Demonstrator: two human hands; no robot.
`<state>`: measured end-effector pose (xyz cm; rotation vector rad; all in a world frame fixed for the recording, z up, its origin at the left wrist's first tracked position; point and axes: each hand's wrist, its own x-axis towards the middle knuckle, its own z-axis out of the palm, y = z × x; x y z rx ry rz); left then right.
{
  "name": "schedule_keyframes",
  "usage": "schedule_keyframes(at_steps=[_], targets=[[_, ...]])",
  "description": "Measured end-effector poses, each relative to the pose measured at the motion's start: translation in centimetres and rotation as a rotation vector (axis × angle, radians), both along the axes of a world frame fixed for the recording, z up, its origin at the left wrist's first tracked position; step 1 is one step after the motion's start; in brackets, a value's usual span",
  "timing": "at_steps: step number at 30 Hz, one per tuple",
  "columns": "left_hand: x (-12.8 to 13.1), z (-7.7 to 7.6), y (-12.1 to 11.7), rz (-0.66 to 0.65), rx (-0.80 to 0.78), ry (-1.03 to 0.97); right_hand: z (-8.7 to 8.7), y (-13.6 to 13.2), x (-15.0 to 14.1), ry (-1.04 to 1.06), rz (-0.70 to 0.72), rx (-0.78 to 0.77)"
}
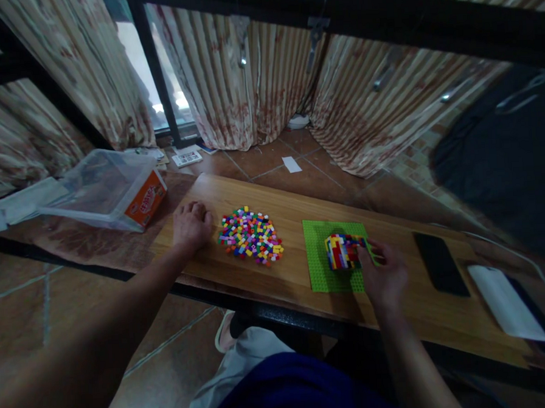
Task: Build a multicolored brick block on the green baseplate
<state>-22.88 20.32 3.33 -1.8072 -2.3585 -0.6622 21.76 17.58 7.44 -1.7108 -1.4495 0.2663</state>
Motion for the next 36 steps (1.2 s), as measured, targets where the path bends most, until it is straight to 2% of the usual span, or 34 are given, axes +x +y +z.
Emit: schedule_keyframes(at_steps=[1, 4, 6, 9, 14, 21, 36], targets=[[0.0, 0.0, 0.0, 0.001, -0.006, 0.005, 0.3, -0.6, -0.7, -0.014, 0.032, 0.034], [0.1, 0.1, -0.1, 0.007, -0.019, 0.014, 0.7, -2.2, -3.8, -0.018, 0.254, 0.064], [0.2, 0.2, -0.1, 0.000, -0.022, 0.020, 0.5, -2.7, -6.3, -0.055, 0.403, 0.041], [0.3, 0.3, -0.1, -0.004, -0.018, 0.014, -0.4, -2.7, -9.6, -0.093, 0.522, -0.024], [0.3, 0.3, -0.2, -0.004, -0.011, -0.016, -2.0, -1.3, -12.4, -0.162, 0.532, -0.101], [0.2, 0.2, -0.2, 0.003, -0.007, 0.002, -3.3, -0.6, -13.2, -0.223, 0.512, -0.096], [0.1, 0.0, -0.1, 0.016, -0.001, -0.011, -3.4, -1.6, -13.7, -0.077, 0.465, -0.094]])
